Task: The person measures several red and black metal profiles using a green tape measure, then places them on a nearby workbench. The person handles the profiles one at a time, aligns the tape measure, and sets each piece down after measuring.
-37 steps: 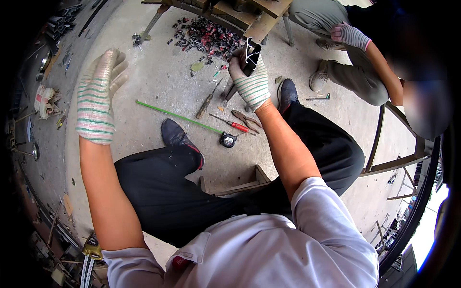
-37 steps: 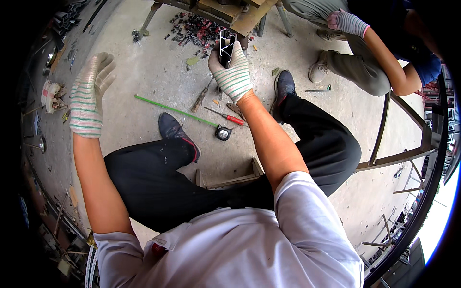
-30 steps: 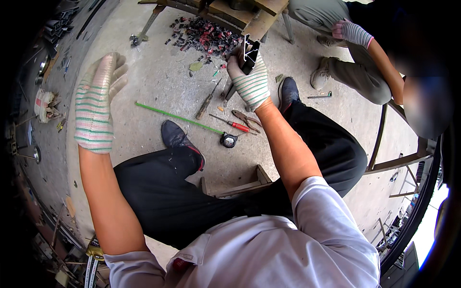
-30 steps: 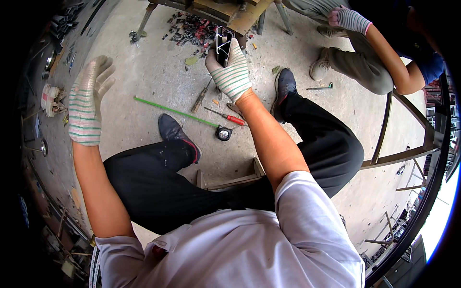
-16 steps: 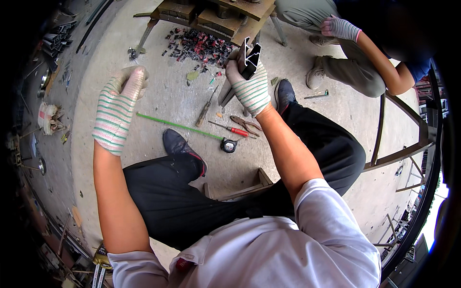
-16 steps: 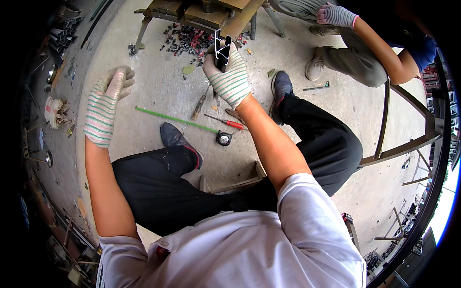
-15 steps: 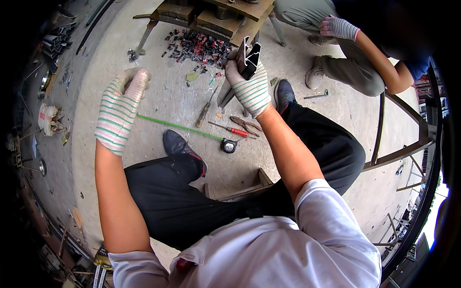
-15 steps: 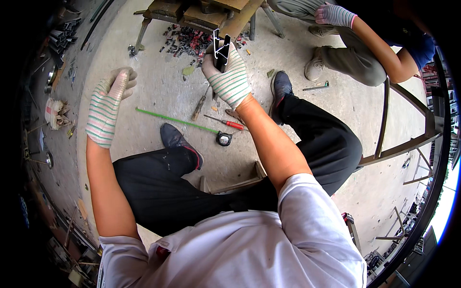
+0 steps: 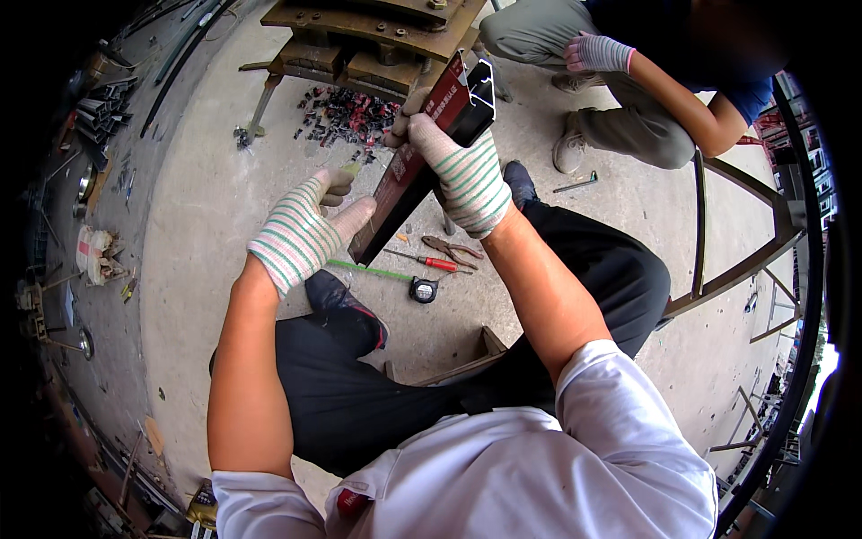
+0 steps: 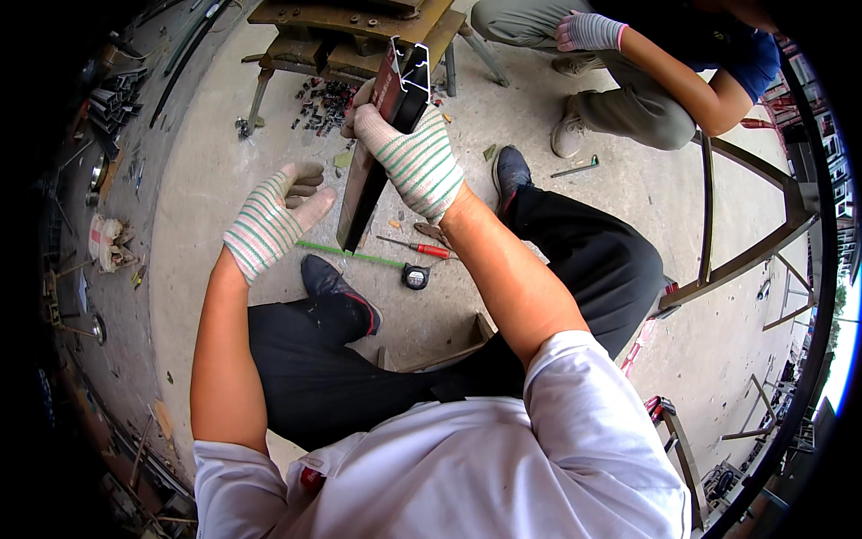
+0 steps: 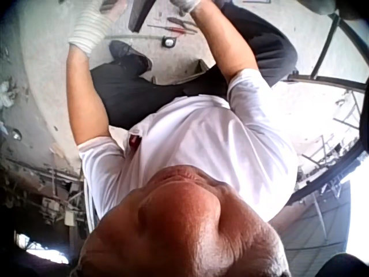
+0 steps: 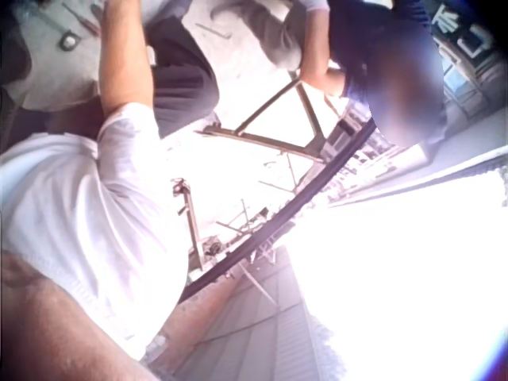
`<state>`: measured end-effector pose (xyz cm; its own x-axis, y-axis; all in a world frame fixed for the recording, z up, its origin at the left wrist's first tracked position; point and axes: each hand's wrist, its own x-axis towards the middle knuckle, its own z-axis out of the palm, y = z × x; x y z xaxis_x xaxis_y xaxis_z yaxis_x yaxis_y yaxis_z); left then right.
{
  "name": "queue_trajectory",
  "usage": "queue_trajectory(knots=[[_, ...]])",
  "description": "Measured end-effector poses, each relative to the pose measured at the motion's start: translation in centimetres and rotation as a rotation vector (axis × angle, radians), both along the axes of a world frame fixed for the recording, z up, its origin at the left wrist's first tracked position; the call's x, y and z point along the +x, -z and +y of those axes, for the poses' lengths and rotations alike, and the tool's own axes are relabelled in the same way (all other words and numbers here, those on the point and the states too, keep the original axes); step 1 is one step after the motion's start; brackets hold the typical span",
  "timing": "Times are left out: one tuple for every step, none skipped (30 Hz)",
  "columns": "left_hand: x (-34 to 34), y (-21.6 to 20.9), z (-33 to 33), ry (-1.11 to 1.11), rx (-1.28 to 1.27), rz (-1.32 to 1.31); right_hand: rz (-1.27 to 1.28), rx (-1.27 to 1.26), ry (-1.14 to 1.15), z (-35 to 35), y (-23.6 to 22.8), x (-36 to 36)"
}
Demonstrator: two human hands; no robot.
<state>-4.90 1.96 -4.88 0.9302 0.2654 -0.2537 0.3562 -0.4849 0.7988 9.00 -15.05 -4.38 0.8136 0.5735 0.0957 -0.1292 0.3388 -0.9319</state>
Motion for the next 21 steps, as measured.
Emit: queue_trajectory(knots=[[0.1, 0.3, -0.3, 0.025, 0.022, -0.003, 0.025, 0.022, 0.001, 0.0, -0.1, -0.1], [0.1, 0.5, -0.6, 0.048, 0.045, -0.004, 0.053, 0.046, 0.001, 0.0, -0.2, -0.1], [0.2, 0.5, -0.9, 0.071, 0.068, -0.005, 0.069, 0.048, -0.012, -0.1, -0.3, -0.2], [0.4, 0.4, -1.1, 0.089, 0.071, 0.031, 0.086, 0.051, -0.025, -0.2, -0.3, -0.2], [0.6, 0.3, -1.4, 0.095, 0.09, 0.031, 0.102, 0.052, -0.038, -0.3, -0.4, -0.2], [0.7, 0.4, -1.7, 0.102, 0.109, 0.031, 0.105, 0.053, -0.047, -0.4, -0.4, -0.2], [0.8, 0.6, -1.9, 0.108, 0.128, 0.031, 0.108, 0.055, -0.057, -0.5, -0.3, -0.1], [1.0, 0.4, -2.2, 0.106, 0.127, 0.013, 0.113, 0.055, -0.066, -0.5, -0.4, -0.1], [1.2, 0.0, -2.4, 0.106, 0.113, 0.051, 0.128, 0.067, -0.064, -0.5, -0.5, -0.2], [1.4, -0.5, -2.7, 0.106, 0.099, 0.089, 0.143, 0.078, -0.062, -0.5, -0.9, -0.4], [1.5, -1.3, -2.9, 0.102, 0.09, 0.129, 0.16, 0.095, -0.063, -0.3, -1.2, -0.6], [1.5, -0.9, -2.6, 0.092, 0.049, 0.124, 0.163, 0.097, -0.06, -0.1, -1.5, -0.7], [1.6, -0.7, -2.5, 0.097, 0.051, 0.122, 0.166, 0.099, -0.057, 0.1, -1.8, -0.7], [1.8, -0.7, -2.3, 0.102, 0.057, 0.115, 0.166, 0.105, -0.054, 0.4, -2.0, -0.6], [1.9, -0.4, -2.1, 0.107, 0.063, 0.109, 0.126, 0.073, -0.064, 0.6, -2.1, -0.5], [1.8, 0.5, -1.9, 0.118, 0.113, 0.084, 0.085, 0.041, -0.074, 0.7, -1.9, -0.3], [1.8, 0.2, -1.8, 0.126, 0.102, 0.084, 0.046, 0.01, -0.081, 0.8, -1.7, 0.0], [2.0, -0.2, -1.8, 0.134, 0.091, 0.085, -0.032, -0.051, -0.079, 0.9, -1.5, 0.2], [2.1, -0.5, -1.8, 0.143, 0.08, 0.085, -0.051, -0.054, -0.077, 1.1, -1.4, 0.3], [2.0, -0.6, -1.7, 0.142, 0.073, 0.082, -0.067, -0.062, -0.073, 1.1, -1.2, 0.2], [2.1, -0.6, -1.7, 0.141, 0.065, 0.078, -0.083, -0.07, -0.068, 1.1, -1.2, 0.3]])
